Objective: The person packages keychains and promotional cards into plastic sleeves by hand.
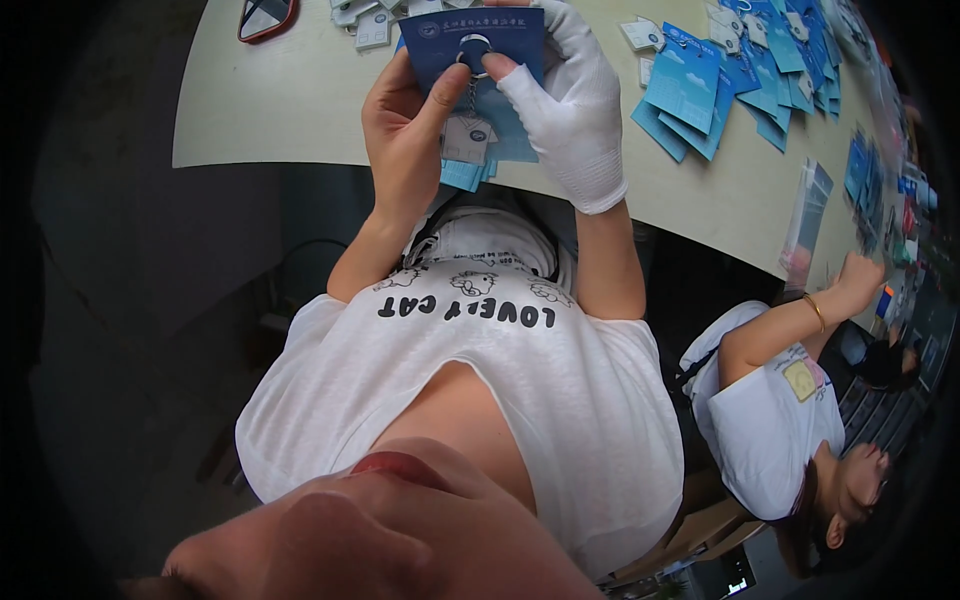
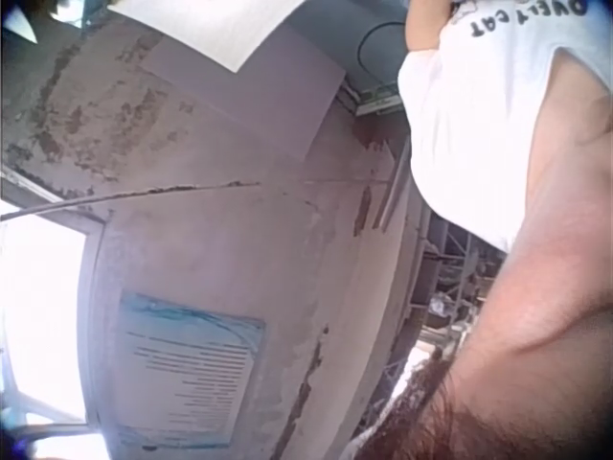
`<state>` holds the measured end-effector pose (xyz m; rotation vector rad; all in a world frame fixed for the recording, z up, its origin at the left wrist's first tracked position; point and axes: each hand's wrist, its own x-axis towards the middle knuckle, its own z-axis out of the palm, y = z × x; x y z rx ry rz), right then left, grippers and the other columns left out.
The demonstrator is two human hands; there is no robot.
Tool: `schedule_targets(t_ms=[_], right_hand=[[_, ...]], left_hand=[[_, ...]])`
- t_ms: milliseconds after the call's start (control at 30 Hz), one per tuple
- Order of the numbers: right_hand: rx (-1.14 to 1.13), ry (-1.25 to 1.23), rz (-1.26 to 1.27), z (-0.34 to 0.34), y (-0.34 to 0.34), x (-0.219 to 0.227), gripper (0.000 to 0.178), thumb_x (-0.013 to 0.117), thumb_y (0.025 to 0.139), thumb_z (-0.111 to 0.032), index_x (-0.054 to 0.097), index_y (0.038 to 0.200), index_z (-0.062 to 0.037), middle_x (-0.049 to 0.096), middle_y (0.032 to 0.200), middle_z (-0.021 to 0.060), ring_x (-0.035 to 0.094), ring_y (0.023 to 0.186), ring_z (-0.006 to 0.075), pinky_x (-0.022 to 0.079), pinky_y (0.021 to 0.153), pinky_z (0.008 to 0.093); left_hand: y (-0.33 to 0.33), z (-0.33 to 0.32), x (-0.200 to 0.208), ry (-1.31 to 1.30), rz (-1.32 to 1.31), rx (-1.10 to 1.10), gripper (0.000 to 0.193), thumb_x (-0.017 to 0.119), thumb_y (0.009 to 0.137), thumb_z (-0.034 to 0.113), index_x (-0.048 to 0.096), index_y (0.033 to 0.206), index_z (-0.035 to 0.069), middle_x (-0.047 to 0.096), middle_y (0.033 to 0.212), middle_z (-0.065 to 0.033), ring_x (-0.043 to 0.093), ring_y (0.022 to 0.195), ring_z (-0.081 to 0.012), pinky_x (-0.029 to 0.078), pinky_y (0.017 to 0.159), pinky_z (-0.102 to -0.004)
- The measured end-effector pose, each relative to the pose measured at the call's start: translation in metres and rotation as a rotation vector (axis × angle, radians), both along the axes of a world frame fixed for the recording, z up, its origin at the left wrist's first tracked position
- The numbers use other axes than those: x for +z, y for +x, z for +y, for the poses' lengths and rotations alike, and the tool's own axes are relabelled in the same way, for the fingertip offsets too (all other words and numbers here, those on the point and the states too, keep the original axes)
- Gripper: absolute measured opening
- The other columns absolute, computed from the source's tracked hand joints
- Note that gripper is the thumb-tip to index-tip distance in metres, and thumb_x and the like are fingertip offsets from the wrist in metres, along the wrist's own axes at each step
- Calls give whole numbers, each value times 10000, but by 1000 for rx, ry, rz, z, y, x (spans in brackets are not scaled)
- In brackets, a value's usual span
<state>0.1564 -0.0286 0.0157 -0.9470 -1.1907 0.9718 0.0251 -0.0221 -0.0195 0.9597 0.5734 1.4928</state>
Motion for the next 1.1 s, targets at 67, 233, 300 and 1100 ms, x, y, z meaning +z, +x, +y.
schedule_targets(t_ms=[67, 233, 300, 1100], right_hand=[[-104, -23, -87, -4, 26, -1, 379, 629, 845, 17, 528, 1210, 16, 592, 1153, 85, 574, 1015, 142, 454, 906, 258], [-346, -9, -222, 1, 130, -3, 467, 643, 851, -23, 457, 1273, 56, 575, 1146, 94, 561, 1024, 141, 440, 909, 262], [-481, -104, -384, 12, 171, -17, 489, 644, 860, -59, 441, 1286, 66, 569, 1183, 117, 557, 1062, 160, 423, 936, 266], [-292, -270, -897, 47, 115, -54, 283, 577, 936, -238, 635, 1157, -69, 689, 1008, 96, 654, 937, 103, 500, 768, 255]], left_hand=[[1, 6, 1, 127, 303, 50, 387, 683, 859, 111, 542, 1194, -21, 610, 1065, -126, 598, 890, -149, 474, 779, -252], [-44, 24, -39, 310, 1666, 567, 676, 749, 692, 490, 545, 1110, -1, 531, 1047, -145, 472, 992, -288, 372, 822, -397], [-45, 26, -36, 313, 1669, 518, 624, 758, 697, 459, 547, 1069, 5, 530, 1029, -140, 478, 977, -285, 375, 814, -397], [-46, 30, -10, 105, 613, 274, 158, 651, 895, 120, 602, 945, -22, 588, 718, 16, 464, 631, -26, 355, 561, -166]])
